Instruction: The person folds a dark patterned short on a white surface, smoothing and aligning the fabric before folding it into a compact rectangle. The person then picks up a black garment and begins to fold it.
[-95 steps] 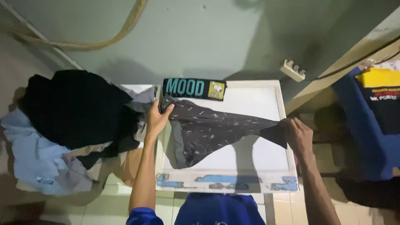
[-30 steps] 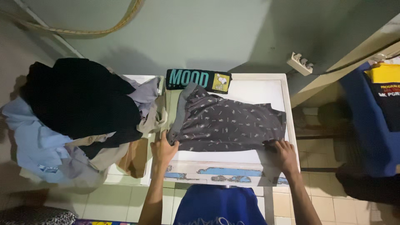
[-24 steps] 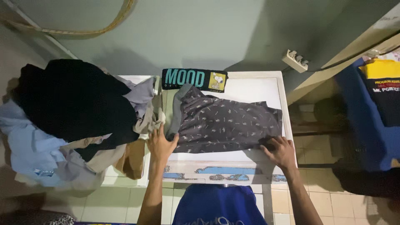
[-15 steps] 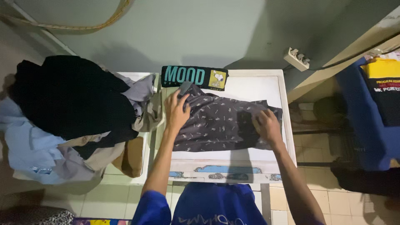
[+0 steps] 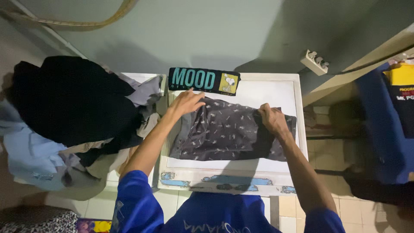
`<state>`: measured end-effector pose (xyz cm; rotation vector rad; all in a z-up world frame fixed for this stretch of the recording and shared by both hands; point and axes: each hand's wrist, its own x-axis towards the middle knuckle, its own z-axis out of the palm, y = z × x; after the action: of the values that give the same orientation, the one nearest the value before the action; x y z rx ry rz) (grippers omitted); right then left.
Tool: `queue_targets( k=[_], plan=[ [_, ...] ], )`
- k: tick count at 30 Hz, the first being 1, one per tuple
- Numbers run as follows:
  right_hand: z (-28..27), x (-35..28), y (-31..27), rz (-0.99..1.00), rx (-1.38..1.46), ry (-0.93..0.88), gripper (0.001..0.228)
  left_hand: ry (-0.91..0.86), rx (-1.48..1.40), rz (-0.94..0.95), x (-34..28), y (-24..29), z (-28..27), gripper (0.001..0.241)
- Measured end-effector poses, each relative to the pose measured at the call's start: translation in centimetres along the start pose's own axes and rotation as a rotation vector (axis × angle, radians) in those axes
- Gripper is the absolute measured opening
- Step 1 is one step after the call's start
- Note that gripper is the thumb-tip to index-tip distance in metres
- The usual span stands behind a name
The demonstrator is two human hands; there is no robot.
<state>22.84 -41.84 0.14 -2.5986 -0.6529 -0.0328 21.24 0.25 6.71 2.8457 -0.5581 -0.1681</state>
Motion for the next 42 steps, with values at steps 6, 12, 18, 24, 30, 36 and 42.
queue_targets(
  k=[6, 12, 18, 24, 30, 36, 42],
  plan=[
    [-0.9, 0.4, 1.6, -0.122, -0.070, 0.051, 0.036, -0.044, -0.214, -0.074, 1.8, -3.1, 2.0, 0.046],
    [-1.1, 1.7, 3.3, -0.074, -0.190, -0.031, 0.029, -0.026, 0.095, -0.038, 3.0, -4.7, 3.9, 0.053],
    [-1.5, 0.9, 1.5, 0.061, -0.263, 0.085, 0.032, 0.029, 0.381, -0.066, 3.4, -2.5, 4.9, 0.057],
    [1.4, -0.2, -2.9, 0.106, -0.133, 0.140, 0.049, 0.210, 0.265, -0.148, 1.5, 8.5, 8.2, 0.063],
    [2.8, -2.2, -3.7, 0.206, -0.313, -0.132, 0.069, 0.290, 0.124, -0.269, -1.6, 10.1, 9.4, 0.079],
    [0.7, -3.3, 0.8, 0.152, -0.240, 0.006, 0.068, 0.301, 0.166, -0.167, -2.4, 7.9, 11.0, 0.080],
    [0.1, -4.3, 1.3, 0.093, -0.115, 0.101, 0.063, 0.325, 0.160, -0.134, -2.7, 6.3, 11.4, 0.080]
  ],
)
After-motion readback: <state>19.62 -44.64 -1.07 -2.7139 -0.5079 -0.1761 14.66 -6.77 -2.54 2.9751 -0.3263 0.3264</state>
